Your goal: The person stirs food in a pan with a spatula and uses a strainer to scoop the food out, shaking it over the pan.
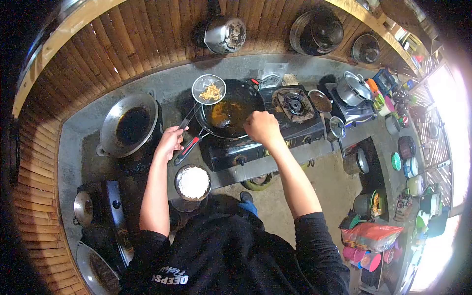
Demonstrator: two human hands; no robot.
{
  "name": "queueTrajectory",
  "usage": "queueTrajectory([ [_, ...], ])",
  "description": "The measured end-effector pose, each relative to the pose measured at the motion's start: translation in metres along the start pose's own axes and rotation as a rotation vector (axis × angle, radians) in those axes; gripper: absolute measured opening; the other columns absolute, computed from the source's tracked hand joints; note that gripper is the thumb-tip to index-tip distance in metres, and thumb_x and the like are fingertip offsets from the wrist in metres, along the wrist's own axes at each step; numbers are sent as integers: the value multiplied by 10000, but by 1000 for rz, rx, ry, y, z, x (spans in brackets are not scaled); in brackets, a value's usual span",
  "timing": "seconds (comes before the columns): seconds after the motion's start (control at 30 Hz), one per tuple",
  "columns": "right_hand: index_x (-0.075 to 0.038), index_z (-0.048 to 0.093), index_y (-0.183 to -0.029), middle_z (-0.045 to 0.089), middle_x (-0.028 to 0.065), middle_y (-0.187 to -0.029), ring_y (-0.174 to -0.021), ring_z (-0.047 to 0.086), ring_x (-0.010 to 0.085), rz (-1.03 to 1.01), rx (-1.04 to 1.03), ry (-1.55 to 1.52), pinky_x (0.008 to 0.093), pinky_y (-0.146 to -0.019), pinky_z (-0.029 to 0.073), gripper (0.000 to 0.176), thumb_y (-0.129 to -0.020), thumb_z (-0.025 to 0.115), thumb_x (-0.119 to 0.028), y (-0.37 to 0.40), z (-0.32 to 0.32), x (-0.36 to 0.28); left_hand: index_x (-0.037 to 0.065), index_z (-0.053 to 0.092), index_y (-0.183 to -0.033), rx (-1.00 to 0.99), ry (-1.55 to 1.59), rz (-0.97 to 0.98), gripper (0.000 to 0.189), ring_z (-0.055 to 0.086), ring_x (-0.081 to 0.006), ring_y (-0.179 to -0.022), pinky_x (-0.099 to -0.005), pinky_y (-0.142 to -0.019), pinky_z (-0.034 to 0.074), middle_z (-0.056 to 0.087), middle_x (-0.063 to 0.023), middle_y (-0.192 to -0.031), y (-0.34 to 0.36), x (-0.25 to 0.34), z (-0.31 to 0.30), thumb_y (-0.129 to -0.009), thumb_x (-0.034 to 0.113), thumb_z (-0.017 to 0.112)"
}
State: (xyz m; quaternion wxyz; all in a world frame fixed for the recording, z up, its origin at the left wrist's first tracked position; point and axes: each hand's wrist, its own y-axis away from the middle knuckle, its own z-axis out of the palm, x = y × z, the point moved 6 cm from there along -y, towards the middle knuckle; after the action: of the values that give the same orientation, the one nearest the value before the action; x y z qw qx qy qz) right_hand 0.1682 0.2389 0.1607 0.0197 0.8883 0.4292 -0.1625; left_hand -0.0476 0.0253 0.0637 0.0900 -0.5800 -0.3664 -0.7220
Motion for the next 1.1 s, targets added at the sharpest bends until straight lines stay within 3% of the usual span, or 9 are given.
queueTrajectory([
  [0.13, -13, 712, -762, 657, 260, -742, -746, 673, 425, -11, 72, 11, 484, -728, 557, 256, -786, 608, -245, -1, 11, -12, 50, 590, -1139, 7, -1, -5, 238, 336, -65, -415, -269, -453, 423, 389, 48, -569, -2, -2, -1, -983, 166, 453],
  [0.33, -29, 713, -763, 660, 251, -740, -731, 672, 423, 38, 120, -22, 482, -703, 561, 248, -803, 610, -251, -8, 21, -9, 64, 588, -1122, 7, 5, -14, 221, 326, -65, -427, -279, -479, 418, 374, 57, -562, 0, -2, -2, -987, 167, 448],
  [0.57, -60, 722, -906, 669, 235, -774, -760, 661, 430, 49, 213, -103, 493, -722, 546, 246, -852, 603, -268, -10, 38, 22, 84, 588, -1111, 2, 5, -25, 206, 322, -66, -424, -278, -490, 417, 372, 59, -556, -1, -6, -6, -991, 179, 449],
  [0.73, -32, 716, -982, 675, 238, -839, -817, 666, 400, 94, 289, -256, 456, -761, 539, 260, -864, 644, -252, -7, 47, 48, 85, 590, -1103, 25, -9, -29, 203, 328, -67, -417, -283, -487, 421, 390, 53, -556, -1, -9, -7, -993, 181, 449],
  [1.1, -45, 714, -1012, 688, 212, -866, -832, 678, 373, 126, 372, -269, 426, -758, 543, 259, -862, 669, -251, 1, 16, 71, 79, 588, -1113, 39, 0, -54, 224, 313, -70, -412, -287, -485, 417, 381, 52, -567, -5, -12, -9, -1000, 194, 432],
])
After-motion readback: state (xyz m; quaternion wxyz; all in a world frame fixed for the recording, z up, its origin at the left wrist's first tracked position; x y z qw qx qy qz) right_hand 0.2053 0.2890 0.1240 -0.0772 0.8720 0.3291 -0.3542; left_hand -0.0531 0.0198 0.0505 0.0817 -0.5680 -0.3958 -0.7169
